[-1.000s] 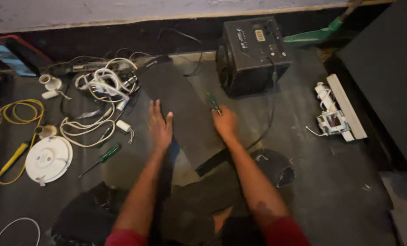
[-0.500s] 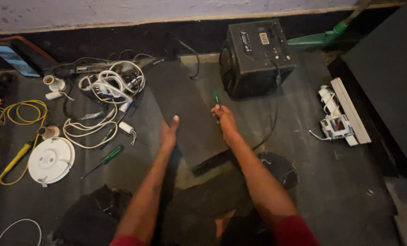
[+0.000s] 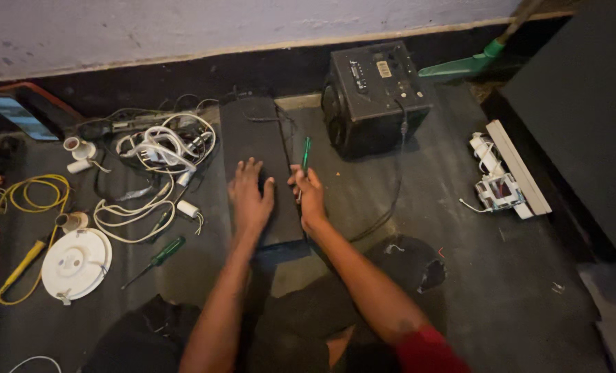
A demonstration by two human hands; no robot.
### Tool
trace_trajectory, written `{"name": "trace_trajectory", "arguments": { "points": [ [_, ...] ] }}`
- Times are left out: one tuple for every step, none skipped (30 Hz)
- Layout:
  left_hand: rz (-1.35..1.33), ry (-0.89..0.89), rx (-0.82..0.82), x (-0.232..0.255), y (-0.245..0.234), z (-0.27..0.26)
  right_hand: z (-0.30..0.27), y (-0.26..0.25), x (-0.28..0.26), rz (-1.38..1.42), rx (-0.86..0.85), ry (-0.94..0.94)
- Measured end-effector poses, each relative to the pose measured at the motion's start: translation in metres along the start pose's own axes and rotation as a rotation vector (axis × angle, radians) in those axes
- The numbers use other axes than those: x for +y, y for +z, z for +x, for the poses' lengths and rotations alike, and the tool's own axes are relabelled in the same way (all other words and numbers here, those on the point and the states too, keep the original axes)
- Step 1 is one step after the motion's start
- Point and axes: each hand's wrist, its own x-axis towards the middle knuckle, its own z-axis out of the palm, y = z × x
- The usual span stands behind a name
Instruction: The person places a black rectangular cover onto a wooden speaker box and secures it. They then use a screwdriver to remove screws from the back panel of a portable radio, opening it to reveal the internal circuit board.
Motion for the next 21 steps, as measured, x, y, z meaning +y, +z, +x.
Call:
{"name": "trace_trajectory", "arguments": {
  "points": [
    [-0.126,-0.013,-0.004,0.008,-0.001,0.001,0.001,-0.001,-0.001,0.000,-0.033,-0.032],
    [-0.256,-0.030,-0.011,0.017,0.000,0.000,0.000,-0.004,0.000,-0.005,-0.064,-0.061],
    [-0.386,-0.048,-0.018,0.026,0.000,-0.001,-0.001,-0.008,0.001,-0.010,-0.095,-0.090],
    [-0.447,-0.046,-0.011,0.036,0.000,0.000,0.002,-0.010,0.001,0.013,-0.111,-0.138],
    [-0.508,-0.044,-0.004,0.046,-0.001,0.000,0.006,-0.012,-0.001,0.036,-0.128,-0.185],
    [-0.566,-0.040,0.001,0.055,-0.001,0.001,0.009,-0.015,-0.002,0.062,-0.144,-0.233],
    [-0.583,-0.052,-0.031,0.063,0.000,0.003,0.014,-0.018,-0.004,0.044,-0.143,-0.247],
    [-0.598,-0.070,-0.066,0.069,0.000,-0.001,0.017,-0.024,-0.005,0.027,-0.140,-0.254],
    [-0.612,-0.088,-0.103,0.075,0.001,-0.004,0.020,-0.030,-0.008,0.010,-0.137,-0.261],
    [-0.610,-0.078,-0.104,0.079,0.003,-0.005,0.024,-0.035,-0.012,-0.028,-0.120,-0.235],
    [-0.608,-0.068,-0.106,0.083,0.004,-0.007,0.029,-0.042,-0.019,-0.067,-0.103,-0.208],
    [-0.606,-0.054,-0.105,0.084,0.005,-0.005,0.037,-0.048,-0.029,-0.104,-0.088,-0.185],
    [-0.575,-0.011,-0.118,0.084,0.007,-0.001,0.050,-0.055,-0.042,-0.120,-0.069,-0.196],
    [-0.547,0.018,-0.130,0.084,0.009,-0.003,0.059,-0.065,-0.053,-0.143,-0.053,-0.196],
    [-0.518,0.048,-0.144,0.083,0.012,-0.005,0.066,-0.077,-0.063,-0.177,0.002,-0.168],
    [-0.503,0.077,-0.123,0.082,0.014,-0.005,0.074,-0.086,-0.074,-0.212,0.054,-0.145],
    [-0.487,0.107,-0.102,0.082,0.015,-0.004,0.078,-0.092,-0.080,-0.206,0.080,-0.167],
    [-0.473,0.139,-0.082,0.083,0.018,-0.003,0.081,-0.098,-0.085,-0.202,0.109,-0.191],
    [-0.497,0.042,-0.135,0.085,0.020,-0.002,0.083,-0.102,-0.088,-0.197,0.137,-0.214],
    [-0.522,-0.046,-0.190,0.089,0.023,0.001,0.085,-0.104,-0.090,-0.169,0.143,-0.212],
    [-0.546,-0.135,-0.246,0.092,0.026,0.005,0.084,-0.106,-0.089,-0.141,0.148,-0.210]
  ]
}}
